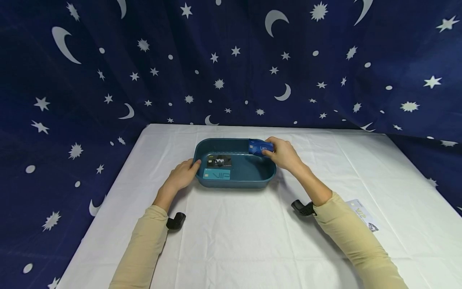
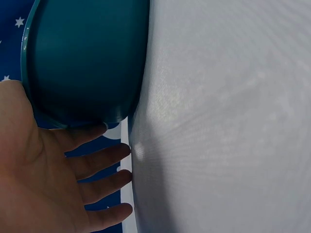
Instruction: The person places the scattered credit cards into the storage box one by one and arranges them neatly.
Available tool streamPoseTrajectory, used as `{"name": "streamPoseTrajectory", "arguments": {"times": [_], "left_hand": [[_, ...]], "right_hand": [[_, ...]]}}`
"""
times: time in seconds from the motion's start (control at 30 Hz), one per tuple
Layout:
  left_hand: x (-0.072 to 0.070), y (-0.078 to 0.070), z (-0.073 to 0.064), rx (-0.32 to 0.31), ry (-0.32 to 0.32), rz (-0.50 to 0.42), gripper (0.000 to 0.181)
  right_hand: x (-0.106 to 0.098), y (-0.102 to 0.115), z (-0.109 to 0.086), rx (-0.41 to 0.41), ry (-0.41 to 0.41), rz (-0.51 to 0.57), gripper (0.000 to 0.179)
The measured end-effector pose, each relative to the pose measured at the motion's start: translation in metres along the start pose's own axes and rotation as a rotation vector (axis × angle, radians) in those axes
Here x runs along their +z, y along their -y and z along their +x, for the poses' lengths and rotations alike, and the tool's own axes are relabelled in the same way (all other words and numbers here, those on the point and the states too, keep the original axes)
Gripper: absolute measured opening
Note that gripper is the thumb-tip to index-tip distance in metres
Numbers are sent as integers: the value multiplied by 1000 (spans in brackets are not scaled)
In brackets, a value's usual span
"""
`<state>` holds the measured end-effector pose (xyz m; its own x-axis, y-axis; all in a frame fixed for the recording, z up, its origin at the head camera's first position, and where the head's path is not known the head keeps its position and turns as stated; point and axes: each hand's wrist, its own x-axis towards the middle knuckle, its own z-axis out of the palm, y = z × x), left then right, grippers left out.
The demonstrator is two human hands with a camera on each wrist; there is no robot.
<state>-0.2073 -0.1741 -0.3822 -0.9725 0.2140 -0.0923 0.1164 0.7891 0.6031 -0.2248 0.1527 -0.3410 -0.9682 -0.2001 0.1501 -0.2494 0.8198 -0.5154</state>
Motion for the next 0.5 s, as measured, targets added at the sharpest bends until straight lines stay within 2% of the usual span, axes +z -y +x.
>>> {"name": "streamPoseTrajectory", "arguments": {"times": [0.5], "left_hand": [[1,2,2,0,-5,13,56]], "right_hand": [[10,8,3,-1,46,-10,31]]}}
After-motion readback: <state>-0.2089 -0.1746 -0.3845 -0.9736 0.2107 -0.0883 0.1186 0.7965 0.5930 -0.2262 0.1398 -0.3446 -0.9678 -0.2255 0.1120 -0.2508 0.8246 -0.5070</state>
